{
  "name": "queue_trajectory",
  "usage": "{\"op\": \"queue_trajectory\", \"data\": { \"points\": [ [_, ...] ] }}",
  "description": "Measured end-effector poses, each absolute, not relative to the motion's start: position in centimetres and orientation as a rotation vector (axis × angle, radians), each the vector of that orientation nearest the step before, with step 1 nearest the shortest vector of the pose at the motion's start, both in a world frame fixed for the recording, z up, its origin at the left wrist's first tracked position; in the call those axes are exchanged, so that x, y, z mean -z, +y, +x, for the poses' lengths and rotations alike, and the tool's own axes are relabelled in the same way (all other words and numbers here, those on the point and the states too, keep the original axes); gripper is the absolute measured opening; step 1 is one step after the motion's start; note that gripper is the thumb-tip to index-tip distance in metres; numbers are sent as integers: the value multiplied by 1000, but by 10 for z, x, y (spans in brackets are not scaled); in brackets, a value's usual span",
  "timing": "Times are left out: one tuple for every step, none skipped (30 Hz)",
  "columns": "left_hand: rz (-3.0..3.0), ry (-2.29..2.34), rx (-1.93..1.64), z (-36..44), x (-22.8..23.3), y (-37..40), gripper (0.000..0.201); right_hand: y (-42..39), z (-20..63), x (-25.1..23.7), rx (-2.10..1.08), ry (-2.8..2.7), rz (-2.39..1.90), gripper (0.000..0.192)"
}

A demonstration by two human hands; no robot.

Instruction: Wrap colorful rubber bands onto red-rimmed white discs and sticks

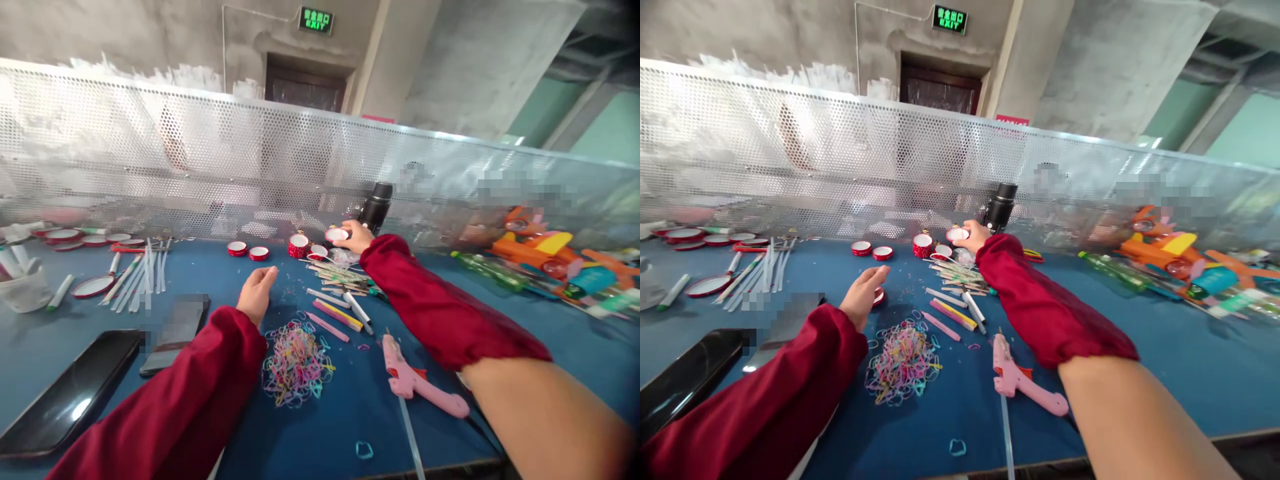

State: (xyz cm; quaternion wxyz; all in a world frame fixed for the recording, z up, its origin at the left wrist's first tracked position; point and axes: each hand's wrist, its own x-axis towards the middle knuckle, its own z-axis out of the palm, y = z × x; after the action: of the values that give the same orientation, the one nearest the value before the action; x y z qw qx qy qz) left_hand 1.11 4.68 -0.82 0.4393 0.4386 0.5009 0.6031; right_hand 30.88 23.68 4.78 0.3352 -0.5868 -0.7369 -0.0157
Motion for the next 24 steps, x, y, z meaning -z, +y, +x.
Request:
{"op": "queue_trajectory", "data": {
  "points": [
    [1092,1236,-1508,11,8,47,51,251,310,-40,30,-1947,-1579,76],
    [1091,1231,-1513,10,8,47,52,262,311,-33,25,-1986,-1601,76],
    [1092,1224,-1511,10,8,46,53,272,311,-27,18,-2031,-1606,76],
    [1094,1217,-1504,11,8,46,54,281,311,-22,16,-2082,-1595,75],
    [1097,1209,-1490,11,7,45,54,288,311,-17,16,-2138,-1568,75],
    [1105,1201,-1474,12,7,43,54,295,312,-13,14,-2193,-1536,75],
    [1116,1197,-1457,14,6,42,53,302,313,-10,10,-2241,-1503,75],
    [1130,1198,-1439,15,5,40,52,308,314,-7,2,-2280,-1474,75],
    [1145,1205,-1423,16,4,39,50,314,315,-3,-11,-2307,-1455,75],
    [1158,1216,-1410,17,4,37,48,320,317,0,-30,-2323,-1444,76],
    [1171,1230,-1399,17,4,36,46,325,319,4,-57,-2328,-1439,78],
    [1184,1245,-1388,18,4,36,43,330,320,7,-86,-2329,-1432,79],
    [1198,1258,-1379,18,5,35,41,333,321,11,-116,-2330,-1423,80],
    [1215,1267,-1370,18,6,35,40,336,322,14,-142,-2333,-1414,81],
    [1235,1272,-1363,17,7,35,38,338,323,17,-161,-2340,-1408,81],
    [1257,1273,-1355,17,8,35,37,340,323,20,-173,-2354,-1406,82],
    [1277,1272,-1350,17,9,35,36,340,322,22,-180,-2378,-1411,84],
    [1294,1270,-1349,17,10,35,35,340,321,23,-180,-2403,-1421,85],
    [1305,1270,-1350,17,11,35,34,339,321,23,-176,-2425,-1435,87],
    [1314,1271,-1349,17,11,35,33,337,319,23,-164,-2440,-1449,89],
    [1320,1273,-1347,17,11,35,33,336,318,22,-148,-2448,-1468,93],
    [1327,1276,-1343,17,12,35,32,334,317,21,-129,-2449,-1488,97],
    [1336,1278,-1338,16,12,36,31,332,315,19,-110,-2445,-1509,102],
    [1348,1280,-1330,16,13,36,31,331,313,18,-95,-2445,-1532,105]
  ]
}}
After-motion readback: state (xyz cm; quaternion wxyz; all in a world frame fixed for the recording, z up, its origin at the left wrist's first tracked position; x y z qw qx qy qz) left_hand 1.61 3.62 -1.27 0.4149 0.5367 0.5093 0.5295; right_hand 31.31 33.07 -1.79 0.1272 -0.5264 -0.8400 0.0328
